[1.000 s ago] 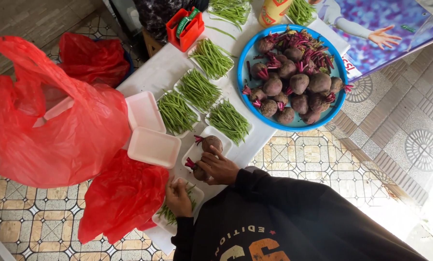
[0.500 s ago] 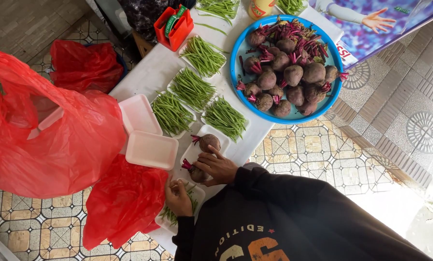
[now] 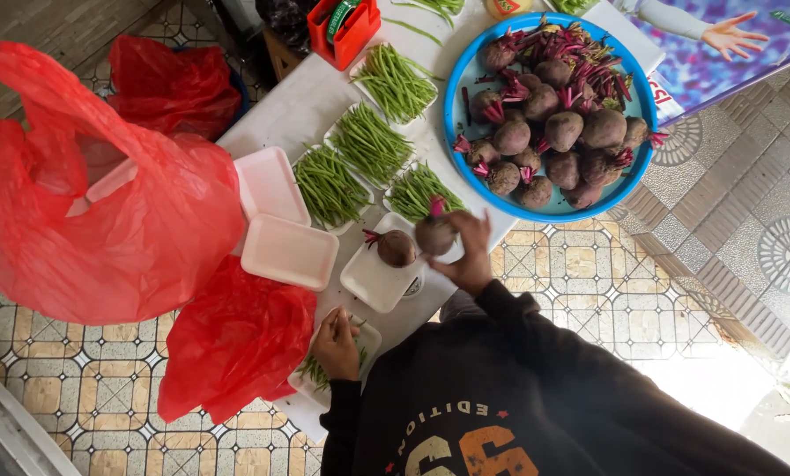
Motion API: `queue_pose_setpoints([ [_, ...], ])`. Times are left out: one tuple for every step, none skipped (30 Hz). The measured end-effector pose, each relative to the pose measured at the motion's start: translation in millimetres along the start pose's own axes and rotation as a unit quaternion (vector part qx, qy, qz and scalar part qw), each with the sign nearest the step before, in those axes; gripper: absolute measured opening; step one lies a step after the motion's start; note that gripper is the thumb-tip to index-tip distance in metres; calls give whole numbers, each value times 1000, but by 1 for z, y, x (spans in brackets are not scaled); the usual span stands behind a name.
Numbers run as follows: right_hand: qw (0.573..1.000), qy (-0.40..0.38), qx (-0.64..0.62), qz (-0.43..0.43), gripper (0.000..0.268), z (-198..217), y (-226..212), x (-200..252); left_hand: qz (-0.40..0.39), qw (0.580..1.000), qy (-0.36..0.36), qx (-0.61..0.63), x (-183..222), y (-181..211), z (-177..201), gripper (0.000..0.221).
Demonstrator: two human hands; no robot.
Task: The person is weighing beets on a digital scale, placing them into small white trays, and organizing them alongside bundles of green beans.
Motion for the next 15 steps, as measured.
queue_pose_setpoints([
  [998, 46, 20, -41, 88, 20, 19, 1, -1, 1000, -25, 1, 0, 4, -1, 14],
  [998, 47, 22, -41, 88, 32, 28, 1, -2, 1000, -28, 3, 2, 2, 0, 14],
  [977, 142, 19, -155, 75, 55, 51, 5, 22, 996, -79, -17, 4, -3, -5, 23],
  [935, 234, 15, -265, 63, 77, 73, 15, 45, 990, -131, -37, 7, -7, -10, 35],
  [934, 237, 17, -266, 63, 95, 62, -3, 43, 989, -134, -37, 9, -11, -10, 35],
  [904, 325, -24, -278, 51, 120, 52, -14, 27, 986, -159, -34, 11, -13, -12, 30],
  [865, 408, -65, -285, 51, 144, 44, -26, 11, 983, -182, -31, 13, -14, -16, 25],
  [864, 410, -64, -284, 51, 169, 56, -35, 9, 982, -184, -31, 12, -10, -14, 25],
  [869, 426, -45, -248, 50, 197, 64, -43, 9, 974, -220, -52, 16, -8, -14, 21],
  [872, 441, -25, -212, 50, 224, 71, -50, 10, 964, -256, -73, 20, -6, -14, 36],
  [871, 441, -24, -213, 50, 248, 90, -61, 10, 963, -257, -74, 22, -6, -11, 36],
  [868, 431, -21, -246, 44, 271, 113, -71, -1, 957, -283, -70, 26, -5, -11, 39],
  [864, 419, -18, -278, 46, 296, 136, -83, -12, 949, -308, -65, 31, -2, -13, 45],
  [865, 418, -17, -278, 46, 314, 154, -93, -12, 949, -309, -63, 32, 0, -13, 45],
  [879, 361, 16, -312, 53, 327, 176, -108, 14, 941, -334, -46, 36, 0, -14, 56],
])
Point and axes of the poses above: each hand's wrist, its own x-axis away from the middle knuckle, its own z-axis out of the back of the hand, y = z × x, the point moved 6 cm from there along -x, towards the middle knuckle, and after that the axes turned 11 degrees about -x, right-handed, at the moved point
